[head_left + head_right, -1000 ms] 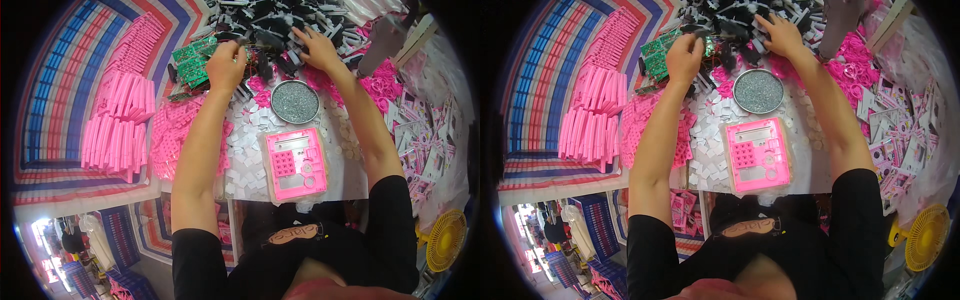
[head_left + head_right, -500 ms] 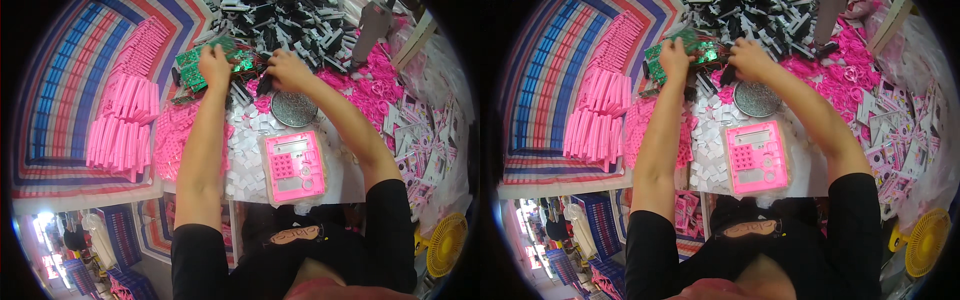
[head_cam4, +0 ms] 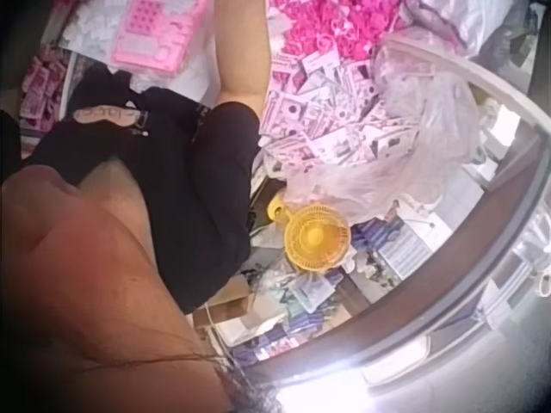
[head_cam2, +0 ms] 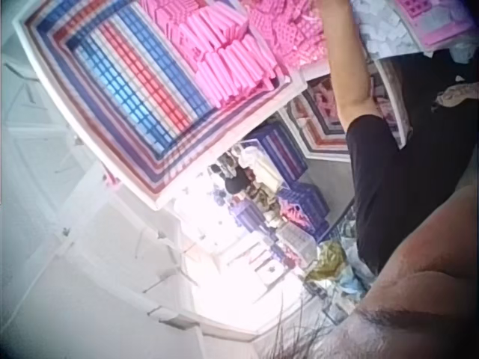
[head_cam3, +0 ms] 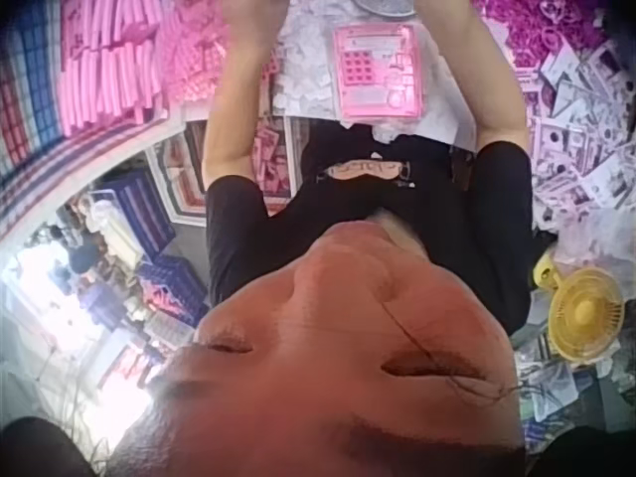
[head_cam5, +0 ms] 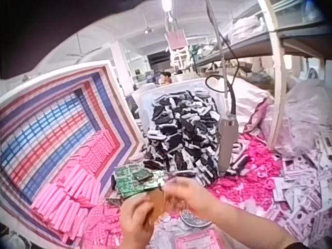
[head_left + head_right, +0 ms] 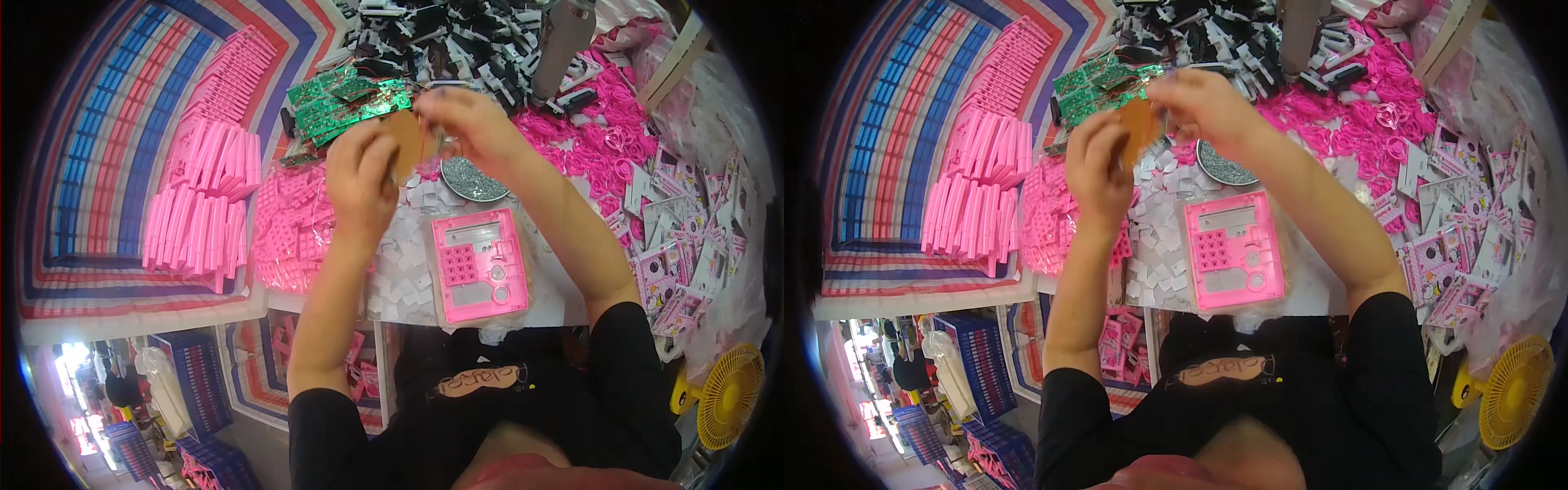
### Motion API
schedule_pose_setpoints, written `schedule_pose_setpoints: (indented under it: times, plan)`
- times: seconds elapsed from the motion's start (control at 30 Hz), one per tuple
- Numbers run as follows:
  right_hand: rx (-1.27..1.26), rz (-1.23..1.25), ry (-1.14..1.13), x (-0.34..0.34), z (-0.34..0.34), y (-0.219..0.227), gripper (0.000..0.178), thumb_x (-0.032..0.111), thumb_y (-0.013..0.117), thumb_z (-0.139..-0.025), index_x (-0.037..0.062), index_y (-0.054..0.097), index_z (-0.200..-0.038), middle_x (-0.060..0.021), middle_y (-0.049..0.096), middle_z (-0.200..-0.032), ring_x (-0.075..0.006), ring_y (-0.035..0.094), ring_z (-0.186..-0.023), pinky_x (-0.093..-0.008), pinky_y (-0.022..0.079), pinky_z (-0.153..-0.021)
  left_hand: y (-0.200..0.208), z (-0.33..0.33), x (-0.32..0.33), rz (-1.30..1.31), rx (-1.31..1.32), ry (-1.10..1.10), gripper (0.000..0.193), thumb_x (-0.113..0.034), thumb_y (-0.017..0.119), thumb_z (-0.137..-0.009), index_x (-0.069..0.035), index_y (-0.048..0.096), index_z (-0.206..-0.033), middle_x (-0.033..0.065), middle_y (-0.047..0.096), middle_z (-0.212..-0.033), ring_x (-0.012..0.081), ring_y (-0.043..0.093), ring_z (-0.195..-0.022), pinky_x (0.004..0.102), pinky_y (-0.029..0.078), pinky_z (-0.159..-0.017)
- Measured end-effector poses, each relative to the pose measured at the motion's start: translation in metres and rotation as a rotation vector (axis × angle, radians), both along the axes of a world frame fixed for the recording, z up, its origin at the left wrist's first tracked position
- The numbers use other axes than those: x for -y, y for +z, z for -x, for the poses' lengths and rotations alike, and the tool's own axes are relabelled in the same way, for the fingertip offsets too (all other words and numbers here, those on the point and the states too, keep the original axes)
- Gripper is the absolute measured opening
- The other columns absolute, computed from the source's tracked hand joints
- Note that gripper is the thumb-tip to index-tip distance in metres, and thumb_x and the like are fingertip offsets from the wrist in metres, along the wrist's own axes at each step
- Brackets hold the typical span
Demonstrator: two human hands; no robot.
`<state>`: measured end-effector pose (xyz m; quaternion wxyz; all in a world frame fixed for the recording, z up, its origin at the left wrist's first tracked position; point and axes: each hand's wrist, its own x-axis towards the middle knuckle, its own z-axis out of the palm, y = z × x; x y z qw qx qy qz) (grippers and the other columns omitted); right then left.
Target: Assembling plastic toy components using a glue gun at a factory workbench.
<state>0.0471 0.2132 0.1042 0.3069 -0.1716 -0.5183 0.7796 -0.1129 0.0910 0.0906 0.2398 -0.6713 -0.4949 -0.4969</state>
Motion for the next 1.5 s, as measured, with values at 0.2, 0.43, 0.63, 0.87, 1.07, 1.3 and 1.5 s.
schedule_pose_setpoints:
  times: [0.2, 0.43, 0.63, 0.87, 1.07, 1.3, 1.5]
  plan:
    - [-0.055, 0.07, 0.014, 0.068, -0.015, -0.003, 0.017, 0.016, 0.07, -0.094, 0.0059, 0.065, -0.106, 0.001, 0.065, -0.088, -0.0054, 0.06, -0.075, -0.0206, 0.045, -0.06, -0.008, -0.028, 0.066, -0.007, 0.154, -0.113, 0.031, -0.003, 0.08, -0.07, -0.008, 0.064, -0.096, 0.0112, 0.059, -0.101, 0.0327, 0.063, -0.096, 0.0364, 0.053, -0.073]
    - [0.309, -0.181, 0.356, 0.076, -0.03, -0.007, 0.034, 0.017, 0.069, -0.095, 0.0058, 0.056, -0.125, 0.0008, 0.064, -0.077, -0.0043, 0.061, -0.068, -0.0212, 0.049, -0.059, -0.015, -0.042, 0.082, 0.137, 0.348, -0.213, 0.036, 0.005, 0.078, -0.07, -0.008, 0.061, -0.099, 0.0111, 0.058, -0.101, 0.0287, 0.059, -0.091, 0.0386, 0.048, -0.076]
    - [0.384, -0.055, 0.359, 0.081, -0.034, -0.011, 0.037, 0.022, 0.069, -0.095, 0.0066, 0.057, -0.126, -0.0024, 0.065, -0.072, -0.009, 0.061, -0.056, -0.0229, 0.047, -0.051, -0.026, -0.028, 0.088, 0.178, 0.282, 0.016, 0.032, 0.017, 0.057, -0.085, 0.0, 0.061, -0.112, 0.0133, 0.055, -0.107, 0.0188, 0.061, -0.085, 0.0269, 0.054, -0.073]
    - [0.126, 0.379, 0.39, 0.107, -0.023, -0.058, 0.059, 0.035, 0.066, -0.098, 0.0094, 0.044, -0.146, -0.0117, 0.054, -0.134, -0.0151, 0.063, -0.102, -0.031, 0.06, -0.064, -0.022, -0.029, 0.082, 0.182, 0.256, 0.099, 0.033, 0.011, 0.069, -0.083, -0.003, 0.064, -0.113, 0.0131, 0.06, -0.111, 0.0154, 0.061, -0.08, 0.0237, 0.049, -0.055]
    - [0.249, -0.511, 0.089, 0.118, -0.031, -0.037, 0.053, 0.017, 0.072, -0.087, 0.0063, 0.054, -0.136, -0.0124, 0.047, -0.146, -0.0209, 0.06, -0.118, -0.0314, 0.058, -0.076, -0.014, -0.018, 0.086, 0.531, 0.528, 0.18, 0.028, -0.002, 0.071, -0.086, -0.003, 0.064, -0.113, 0.009, 0.06, -0.093, 0.0142, 0.053, -0.065, 0.0263, 0.044, -0.055]
    - [0.175, -1.337, -0.536, 0.079, -0.022, -0.024, 0.01, 0.007, 0.071, -0.082, 0.0039, 0.066, -0.089, -0.0089, 0.072, -0.098, -0.0279, 0.066, -0.083, -0.0348, 0.055, -0.071, 0.011, -0.002, 0.105, 1.03, 1.388, -0.365, 0.043, -0.009, 0.068, -0.092, 0.0, 0.053, -0.132, 0.0056, 0.062, -0.099, 0.0089, 0.054, -0.059, 0.0201, 0.044, -0.047]
    - [0.068, -1.571, -0.289, 0.084, -0.021, -0.021, 0.021, 0.003, 0.075, -0.076, 0.0042, 0.069, -0.096, -0.0083, 0.07, -0.104, -0.0256, 0.066, -0.086, -0.0332, 0.054, -0.064, -0.015, 0.005, 0.114, 1.006, 1.429, -0.814, 0.052, -0.036, 0.062, -0.1, 0.003, 0.052, -0.134, 0.0098, 0.068, -0.102, 0.0193, 0.067, -0.079, 0.0351, 0.056, -0.08]
